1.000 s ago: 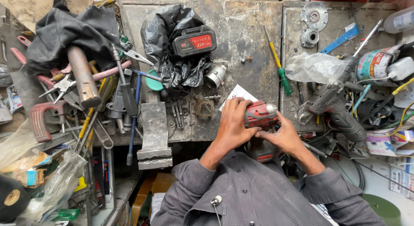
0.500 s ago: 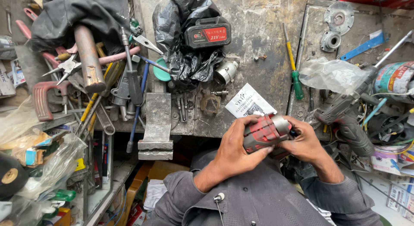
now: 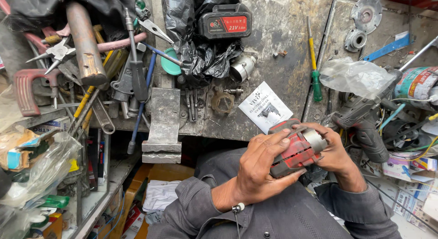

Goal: The person holds a red cordless impact driver on a cluttered workbench and works on its chuck and body with a small hand tool, turning and probing parts. They then wipe the tool with a cloth, wrap it in a black plastic bag, and later pick it up again to continue handling it.

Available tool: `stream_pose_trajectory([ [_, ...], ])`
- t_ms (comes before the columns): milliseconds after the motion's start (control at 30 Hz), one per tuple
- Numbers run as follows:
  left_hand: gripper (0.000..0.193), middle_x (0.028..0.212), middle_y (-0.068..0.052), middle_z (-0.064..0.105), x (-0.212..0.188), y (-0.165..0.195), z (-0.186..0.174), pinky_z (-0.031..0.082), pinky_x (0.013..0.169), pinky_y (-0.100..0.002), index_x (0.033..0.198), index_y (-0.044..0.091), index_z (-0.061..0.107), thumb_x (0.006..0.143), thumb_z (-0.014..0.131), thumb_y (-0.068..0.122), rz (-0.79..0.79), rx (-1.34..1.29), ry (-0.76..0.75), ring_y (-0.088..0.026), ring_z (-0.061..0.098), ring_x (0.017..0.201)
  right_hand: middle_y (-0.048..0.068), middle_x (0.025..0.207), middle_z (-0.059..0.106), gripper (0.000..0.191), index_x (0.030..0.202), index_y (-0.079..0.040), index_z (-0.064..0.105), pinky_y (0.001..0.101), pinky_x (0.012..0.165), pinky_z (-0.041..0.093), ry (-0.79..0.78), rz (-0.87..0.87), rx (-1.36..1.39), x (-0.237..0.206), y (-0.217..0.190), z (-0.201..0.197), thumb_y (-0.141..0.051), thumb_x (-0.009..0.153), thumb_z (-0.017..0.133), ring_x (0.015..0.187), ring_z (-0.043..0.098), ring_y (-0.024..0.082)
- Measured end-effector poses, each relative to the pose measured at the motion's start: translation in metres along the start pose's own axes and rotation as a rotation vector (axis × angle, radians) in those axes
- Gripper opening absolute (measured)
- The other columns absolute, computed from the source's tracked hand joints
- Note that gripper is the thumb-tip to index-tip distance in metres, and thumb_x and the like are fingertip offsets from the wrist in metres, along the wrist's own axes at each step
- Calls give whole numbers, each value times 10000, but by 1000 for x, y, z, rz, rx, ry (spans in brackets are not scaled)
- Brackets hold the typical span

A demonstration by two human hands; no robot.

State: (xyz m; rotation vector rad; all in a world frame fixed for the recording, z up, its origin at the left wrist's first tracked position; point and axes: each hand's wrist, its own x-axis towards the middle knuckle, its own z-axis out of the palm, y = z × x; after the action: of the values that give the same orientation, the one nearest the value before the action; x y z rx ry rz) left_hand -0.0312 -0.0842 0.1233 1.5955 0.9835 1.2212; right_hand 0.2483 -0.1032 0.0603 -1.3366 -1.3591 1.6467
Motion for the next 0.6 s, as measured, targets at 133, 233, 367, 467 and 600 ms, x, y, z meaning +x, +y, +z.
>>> stream_pose_trajectory([
  [133,753,1421,-222,631,0,2,-3,515,1122,-460,1355,7,557,747,970,171,16,10,-7,-361,668,1285,88,1296,703,774,1349,-4,616,287,942,549,5,36,-70,-4,3,-3,-171,662,932,1099,672,114],
  [233,745,1418,-217,636,1,3,-3,519,1113,-454,1350,8,561,751,974,173,14,19,-1,-359,670,1280,82,1281,705,784,1357,-7,614,285,950,544,1,42,-94,-4,4,-4,-168,659,933,1105,672,112],
  [367,735,1416,-207,640,1,2,-1,528,1071,-430,1334,12,567,743,970,181,-8,11,11,-343,681,1266,72,1251,730,769,1338,-13,629,287,915,561,-2,79,-144,-1,-1,-6,-161,645,929,1061,686,105],
  [467,730,1407,-191,651,1,1,-1,533,1062,-422,1321,23,558,741,967,195,-39,19,10,-327,688,1221,74,1288,714,722,1337,-14,612,299,965,548,-8,39,-172,4,-9,-4,-150,684,888,1129,677,118],
  [600,741,1285,-140,657,2,-2,0,538,1014,-391,1325,33,546,737,947,241,-232,-14,-31,-307,680,1152,69,1159,753,684,1316,-19,632,299,889,577,-11,124,-243,14,-26,4,-123,692,892,1025,688,102],
])
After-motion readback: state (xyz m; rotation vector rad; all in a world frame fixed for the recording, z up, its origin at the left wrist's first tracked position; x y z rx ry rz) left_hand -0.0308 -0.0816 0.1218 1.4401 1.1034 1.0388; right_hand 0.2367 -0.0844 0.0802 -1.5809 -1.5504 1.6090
